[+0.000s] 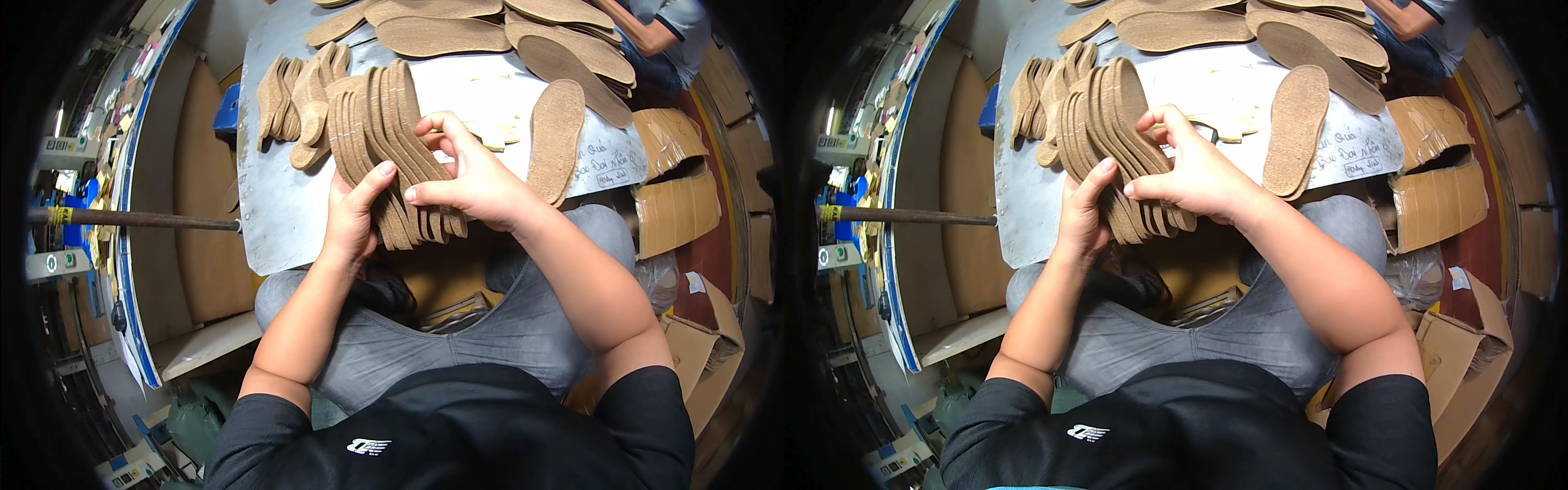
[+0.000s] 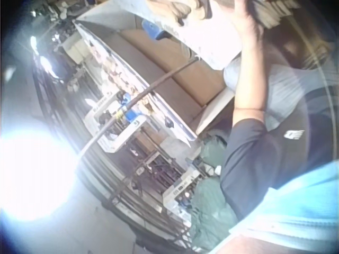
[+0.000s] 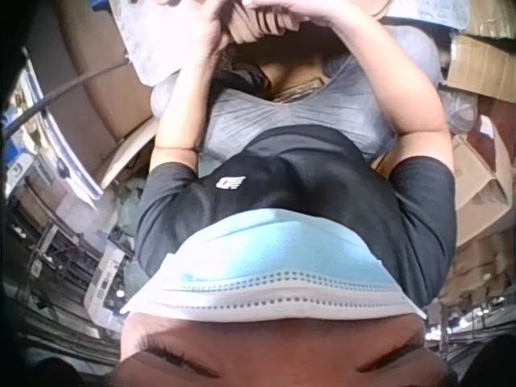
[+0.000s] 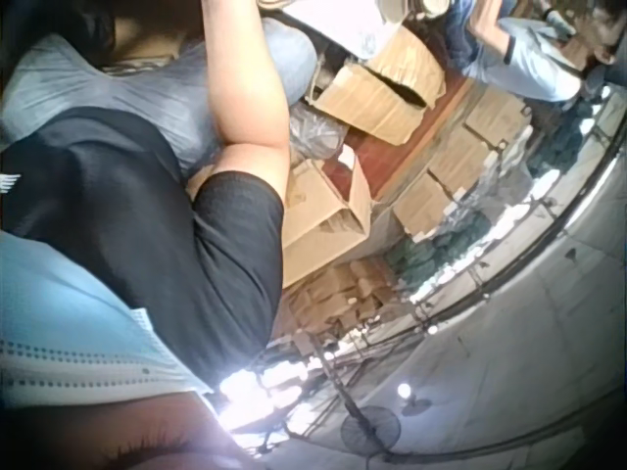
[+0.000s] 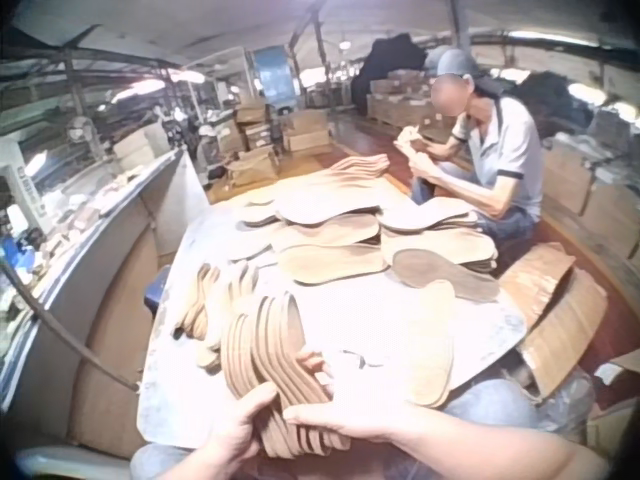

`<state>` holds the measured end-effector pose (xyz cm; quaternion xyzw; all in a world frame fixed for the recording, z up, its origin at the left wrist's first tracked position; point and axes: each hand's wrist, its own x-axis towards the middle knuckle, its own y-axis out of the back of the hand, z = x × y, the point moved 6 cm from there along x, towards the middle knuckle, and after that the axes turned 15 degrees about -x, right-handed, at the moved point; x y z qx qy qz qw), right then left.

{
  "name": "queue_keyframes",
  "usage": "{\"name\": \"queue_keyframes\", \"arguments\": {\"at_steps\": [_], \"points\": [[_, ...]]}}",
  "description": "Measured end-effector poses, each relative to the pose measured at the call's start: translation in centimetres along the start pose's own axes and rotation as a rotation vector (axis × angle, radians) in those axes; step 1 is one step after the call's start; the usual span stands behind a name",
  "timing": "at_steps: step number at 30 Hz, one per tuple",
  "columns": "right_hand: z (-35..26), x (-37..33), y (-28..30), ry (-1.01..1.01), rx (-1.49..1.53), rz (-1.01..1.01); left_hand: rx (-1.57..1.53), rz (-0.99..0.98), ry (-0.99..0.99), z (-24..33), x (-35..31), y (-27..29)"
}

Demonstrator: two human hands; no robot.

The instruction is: The person sits on the floor and repeatedly picks up cork insoles, aligns them, and stacks them into neat piles on a metal table. The person occasionally places stacks into a cardboard box and retrieves more insoles to continue the process.

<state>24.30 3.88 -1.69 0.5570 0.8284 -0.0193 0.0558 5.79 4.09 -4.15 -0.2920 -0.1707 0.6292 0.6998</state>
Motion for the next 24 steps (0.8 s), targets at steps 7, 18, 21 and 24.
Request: {"name": "queue_keyframes", "arguments": {"at_steps": [7, 18, 21, 24], "points": [[0.38, 0.5, -0.22, -0.008, 0.075, 0.018, -0.039, 0.016, 0.018, 0.41, 0.01, -0.09], [-0.02, 0.35, -0.33, -0.044, 0.066, 0.018, -0.191, 0.033, 0.114, 0.36, 0.05, 0.38], [0.0, 0.29, -0.22, -0.054, 0.047, 0.007, -0.207, 0.005, 0.133, 0.46, -0.01, -0.05], [-0.48, -0.03, -0.74, -0.064, 0.037, 0.007, -0.162, -0.017, 0.109, 0.37, 0.04, 0.42]]}}
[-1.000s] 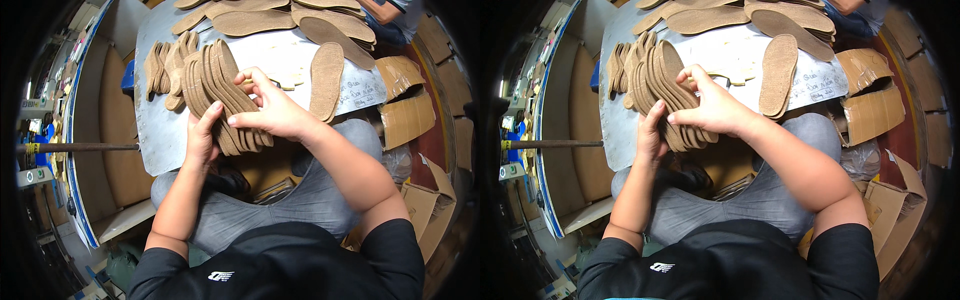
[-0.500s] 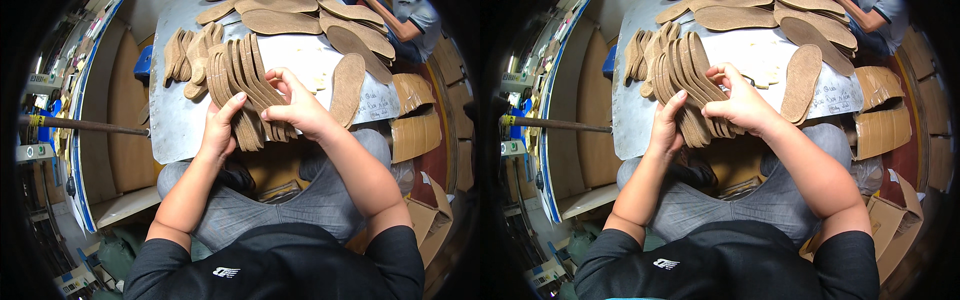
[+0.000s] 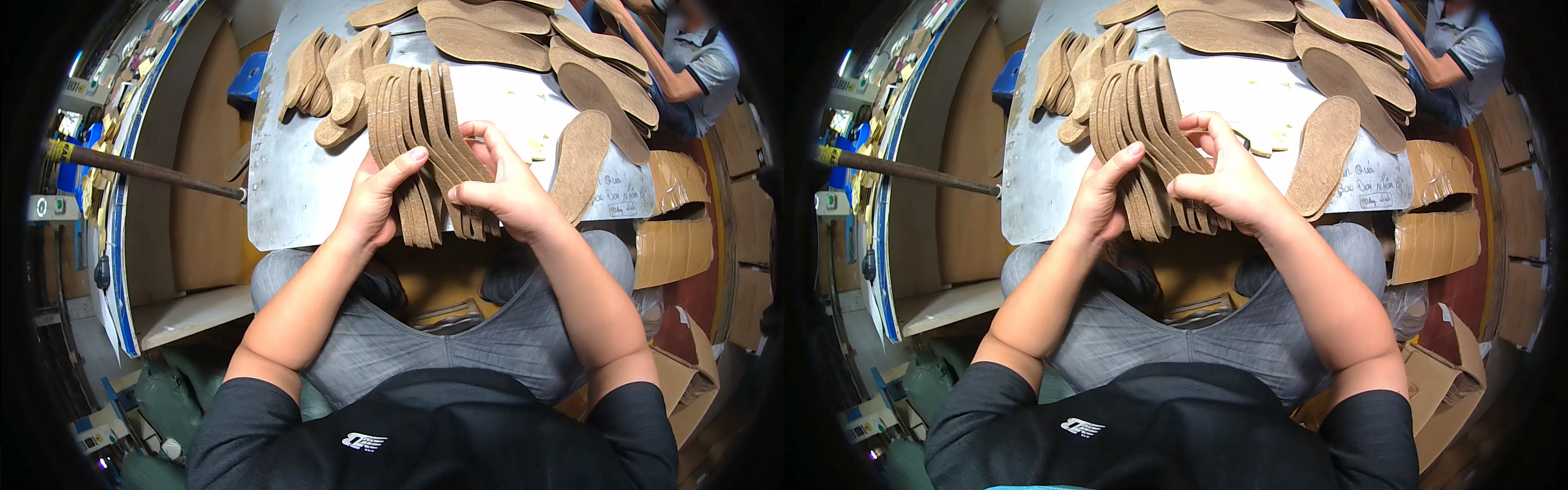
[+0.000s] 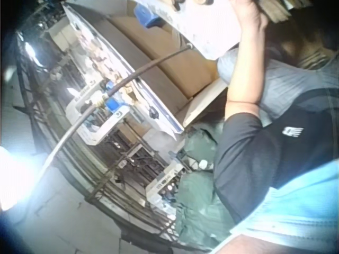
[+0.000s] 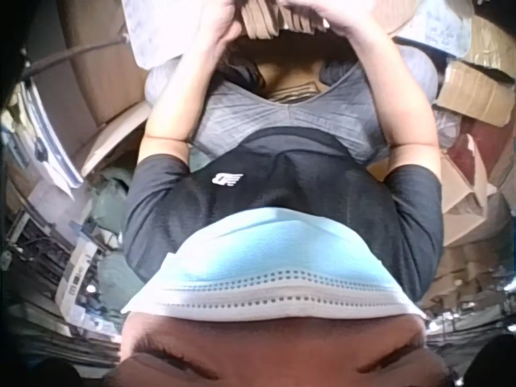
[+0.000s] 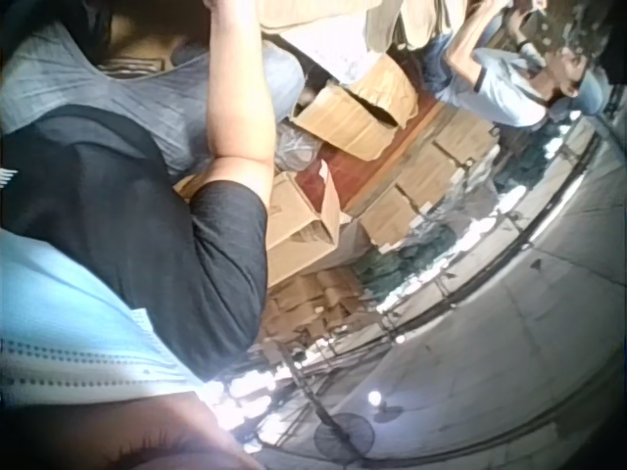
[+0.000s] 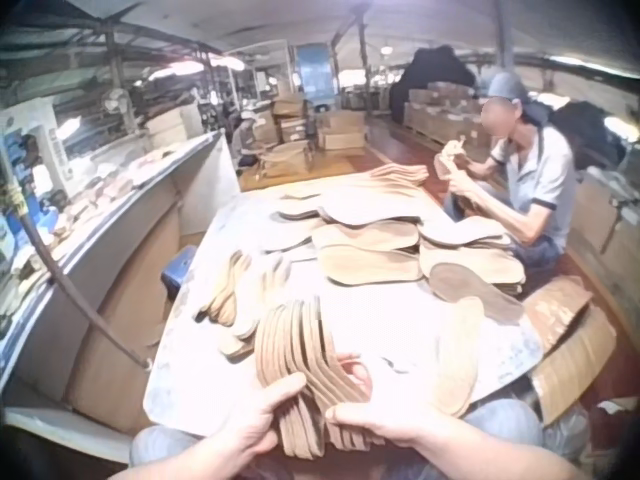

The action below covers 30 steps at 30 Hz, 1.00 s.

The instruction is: The person sits on the floor and repeatedly picks up cork insoles, aligns them, and stacks them into neat piles on a metal table. The person occasionally places stacks into a cardboard box and retrieves more insoles to continue the process.

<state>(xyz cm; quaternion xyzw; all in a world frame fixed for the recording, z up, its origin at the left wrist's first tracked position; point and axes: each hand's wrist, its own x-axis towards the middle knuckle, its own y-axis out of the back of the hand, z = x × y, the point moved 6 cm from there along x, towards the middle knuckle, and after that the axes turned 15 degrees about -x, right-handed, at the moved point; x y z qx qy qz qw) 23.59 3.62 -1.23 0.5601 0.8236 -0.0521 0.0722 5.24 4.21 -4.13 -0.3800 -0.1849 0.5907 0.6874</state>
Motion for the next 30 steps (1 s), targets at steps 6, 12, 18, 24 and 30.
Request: {"name": "queue_keyframes", "arguments": {"at_steps": [6, 12, 18, 24, 30], "points": [[0.3, -0.1, -0.5, 0.105, -0.101, -0.023, 0.01, -0.014, 0.001, -0.2, -0.2, -0.5], [0.2, -0.2, -0.4, -0.004, 0.183, -0.03, -0.034, -0.001, 0.027, 0.4, -0.4, -0.2], [2.5, 0.9, 0.7, -0.076, 0.52, 0.029, -0.04, -0.059, 0.027, 0.1, 0.1, -0.2], [2.6, 0.9, 0.3, -0.12, 0.397, -0.026, -0.002, -0.136, 0.055, 0.2, -0.6, -1.3], [1.8, 0.5, -0.8, -0.189, 0.462, -0.136, -0.033, -0.154, 0.116, -0.2, -1.0, -0.7]]}}
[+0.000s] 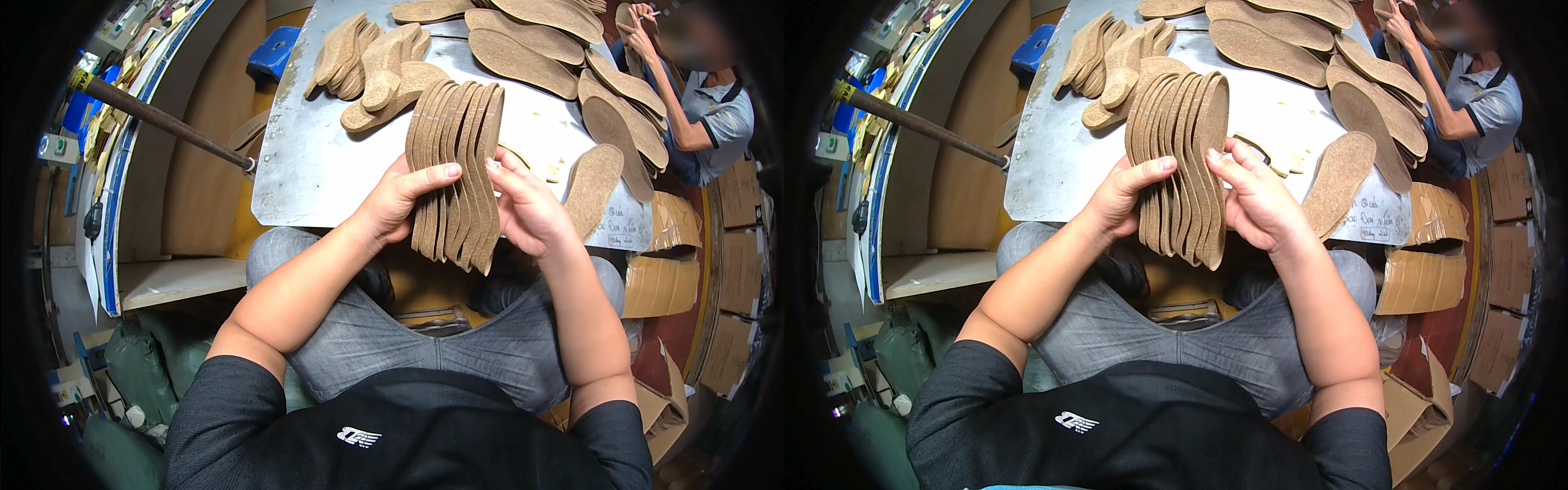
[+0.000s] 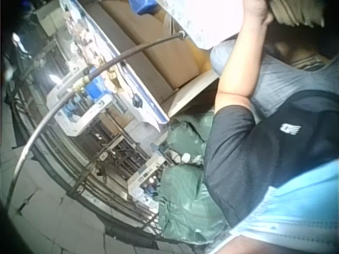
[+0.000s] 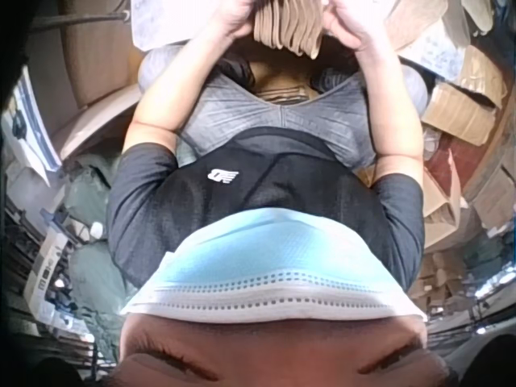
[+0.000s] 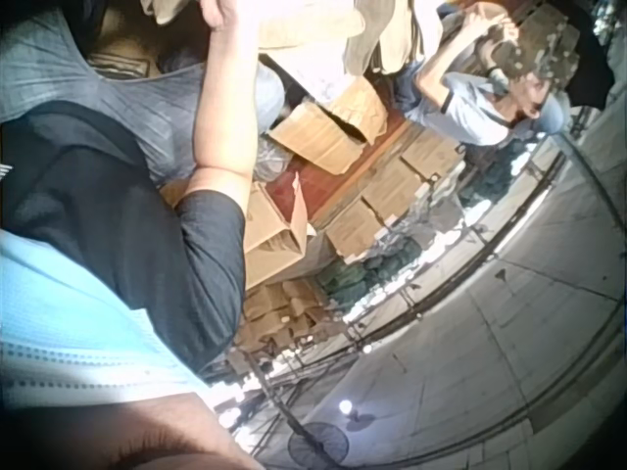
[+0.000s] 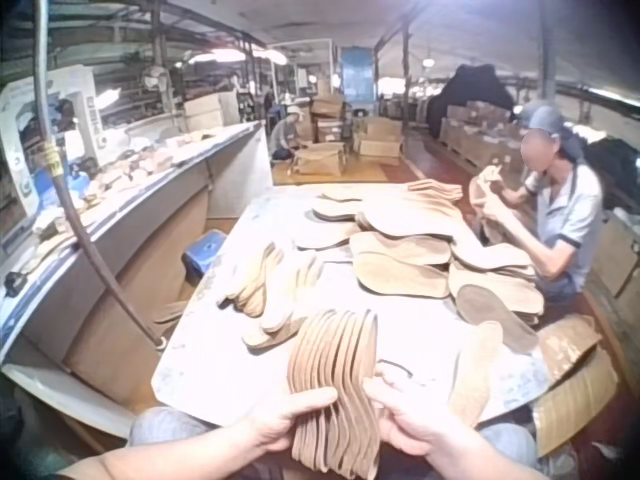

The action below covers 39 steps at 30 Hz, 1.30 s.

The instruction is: The person sits on the floor and repeatedly picks up cork insoles, aligns them, and stacks them into neat piles on a metal table. The person occasionally places stacks into a cardboard box and retrieves more insoles to continue the process.

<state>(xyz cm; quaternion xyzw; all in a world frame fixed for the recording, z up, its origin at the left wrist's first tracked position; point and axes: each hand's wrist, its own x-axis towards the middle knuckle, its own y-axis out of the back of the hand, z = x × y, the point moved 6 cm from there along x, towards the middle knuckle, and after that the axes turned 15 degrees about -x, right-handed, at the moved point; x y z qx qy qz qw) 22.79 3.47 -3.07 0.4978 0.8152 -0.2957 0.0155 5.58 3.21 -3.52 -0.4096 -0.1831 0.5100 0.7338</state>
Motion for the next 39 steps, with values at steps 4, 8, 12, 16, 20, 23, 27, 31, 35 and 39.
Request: {"name": "queue_keyframes", "arguments": {"at_steps": [4, 8, 12, 16, 20, 23, 27, 31, 35, 39], "points": [[0.3, -0.3, -0.6, -0.047, 0.106, -0.114, 0.013, -0.018, 0.045, -0.6, 0.0, 0.3], [0.5, -0.7, -0.6, -0.026, 0.059, -0.139, -0.041, -0.024, 0.105, -1.6, -0.3, 1.4], [1.1, -0.6, -1.6, 0.004, -0.007, -0.159, -0.005, 0.009, 0.082, -2.3, -0.6, 0.8], [0.1, -0.9, -1.9, 0.093, -0.075, -0.063, 0.431, 0.072, -0.028, -2.3, -0.5, 2.0], [-0.6, -0.8, -2.1, 0.235, -0.074, 0.022, 0.365, 0.128, -0.091, -2.7, 0.1, 0.5], [-1.2, -0.7, -2.2, 0.361, -0.213, 0.195, 0.252, 0.058, -0.067, -2.7, 0.2, -0.9], [0.7, 0.4, -1.0, 0.438, -0.579, 0.375, 0.191, 0.129, -0.034, -3.3, -1.3, -0.8], [-0.3, -1.0, -2.2, 0.431, -0.924, 0.401, 0.053, 0.184, 0.041, -2.8, -1.8, -0.8], [-2.2, 0.0, -0.8, 0.494, -0.988, 0.377, -0.241, 0.162, 0.123, -1.8, -1.5, -0.3], [-6.3, 1.9, 6.5, 0.487, -1.184, 0.731, -0.318, 0.171, 0.093, -0.8, -0.8, 0.1]]}}
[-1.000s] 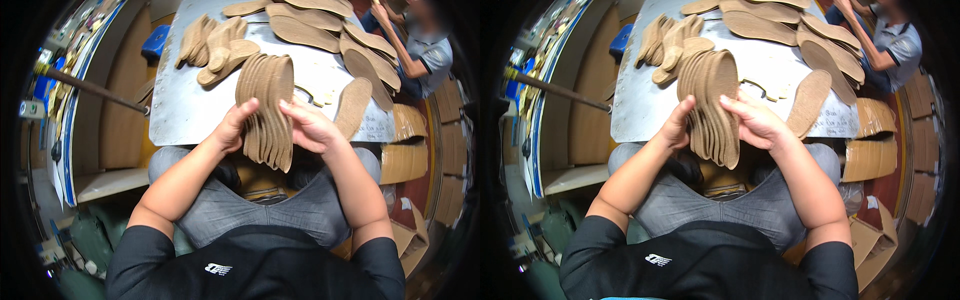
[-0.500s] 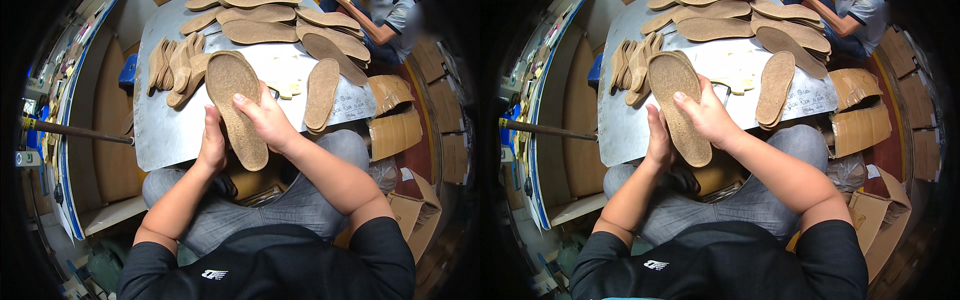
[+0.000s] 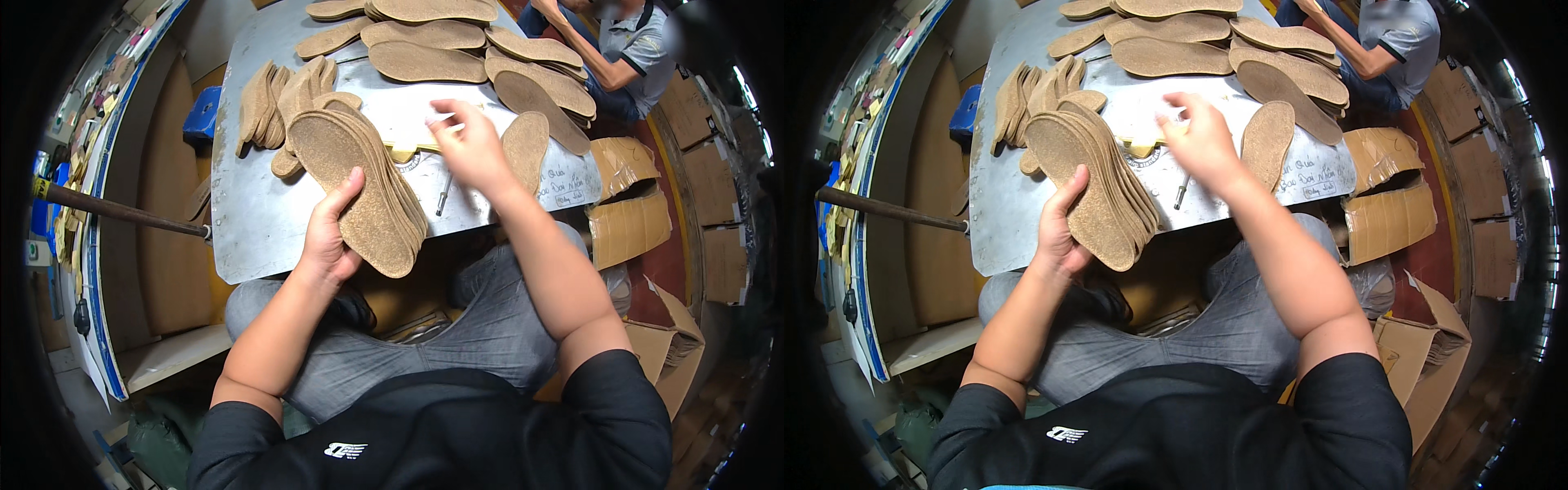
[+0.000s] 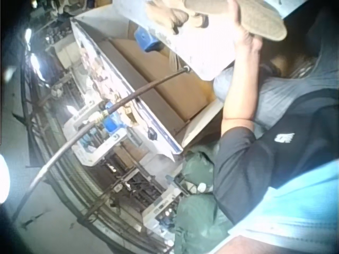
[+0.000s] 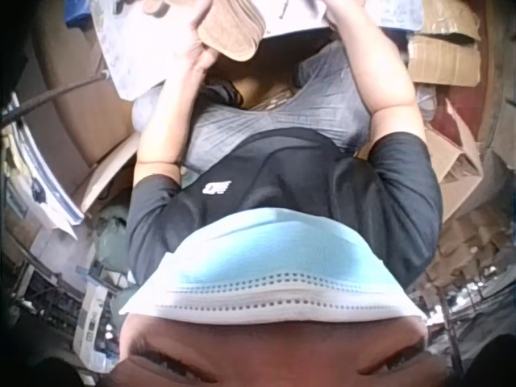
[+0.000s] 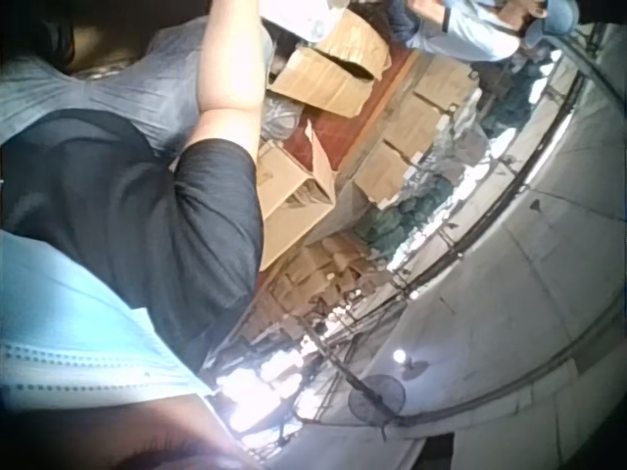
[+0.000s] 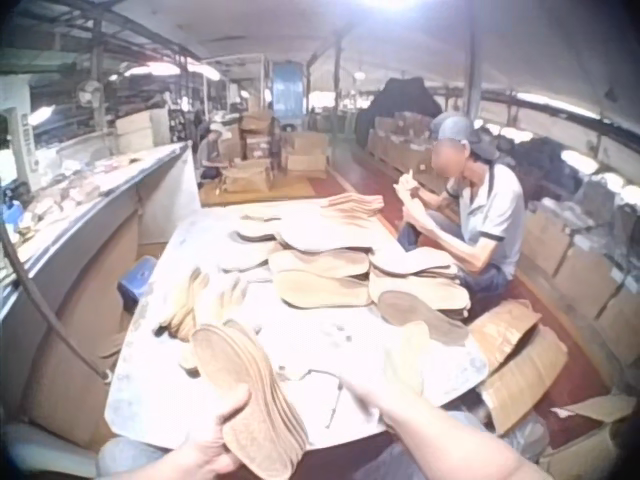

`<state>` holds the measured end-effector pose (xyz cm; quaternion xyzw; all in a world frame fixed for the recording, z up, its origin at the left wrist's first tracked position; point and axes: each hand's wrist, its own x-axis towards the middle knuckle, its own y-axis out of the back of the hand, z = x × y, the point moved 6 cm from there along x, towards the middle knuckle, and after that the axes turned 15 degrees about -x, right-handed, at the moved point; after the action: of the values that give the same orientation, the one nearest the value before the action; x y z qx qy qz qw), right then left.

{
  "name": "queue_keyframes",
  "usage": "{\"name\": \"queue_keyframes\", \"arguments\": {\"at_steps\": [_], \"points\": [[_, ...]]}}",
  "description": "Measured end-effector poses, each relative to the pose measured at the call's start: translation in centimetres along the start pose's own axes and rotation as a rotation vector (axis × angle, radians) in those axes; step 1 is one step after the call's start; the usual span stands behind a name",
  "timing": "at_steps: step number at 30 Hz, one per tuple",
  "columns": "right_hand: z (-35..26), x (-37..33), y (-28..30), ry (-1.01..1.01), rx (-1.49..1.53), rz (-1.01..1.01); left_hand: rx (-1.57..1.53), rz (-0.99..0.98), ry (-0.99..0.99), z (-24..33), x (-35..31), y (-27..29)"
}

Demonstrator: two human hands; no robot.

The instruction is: The person sits on the floor and repeatedly picks up cork insoles, aligns them, and stacks them into neat piles on a metal table. The person occasionally places stacks into a cardboard box and retrieves more insoles to continue the process.

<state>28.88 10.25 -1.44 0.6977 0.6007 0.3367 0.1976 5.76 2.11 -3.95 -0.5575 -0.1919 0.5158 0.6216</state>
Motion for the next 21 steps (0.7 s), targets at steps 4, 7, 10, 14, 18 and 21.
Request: {"name": "queue_keyframes", "arguments": {"at_steps": [4, 7, 10, 14, 18, 21], "points": [[3.8, 4.9, 2.4, 0.085, -0.472, 0.054, 0.08, 0.087, -0.054, 1.1, -0.1, -0.1], [5.1, 7.0, 1.0, 0.063, -0.619, -0.017, 0.131, 0.086, -0.038, 1.4, -0.1, 0.2], [5.6, 7.7, -1.2, 0.031, -0.733, -0.083, 0.194, 0.101, -0.016, 1.7, -0.8, -0.1], [5.5, 8.1, -2.7, 0.025, -0.803, -0.083, 0.168, 0.119, 0.045, 1.9, -1.0, -0.1], [6.2, 8.3, -2.0, -0.003, -0.65, -0.043, 0.172, 0.077, 0.089, 2.2, -0.6, 0.3], [4.0, 7.4, -0.6, 0.02, -0.335, -0.004, 0.205, 0.071, 0.081, 2.5, -0.3, 0.6]]}}
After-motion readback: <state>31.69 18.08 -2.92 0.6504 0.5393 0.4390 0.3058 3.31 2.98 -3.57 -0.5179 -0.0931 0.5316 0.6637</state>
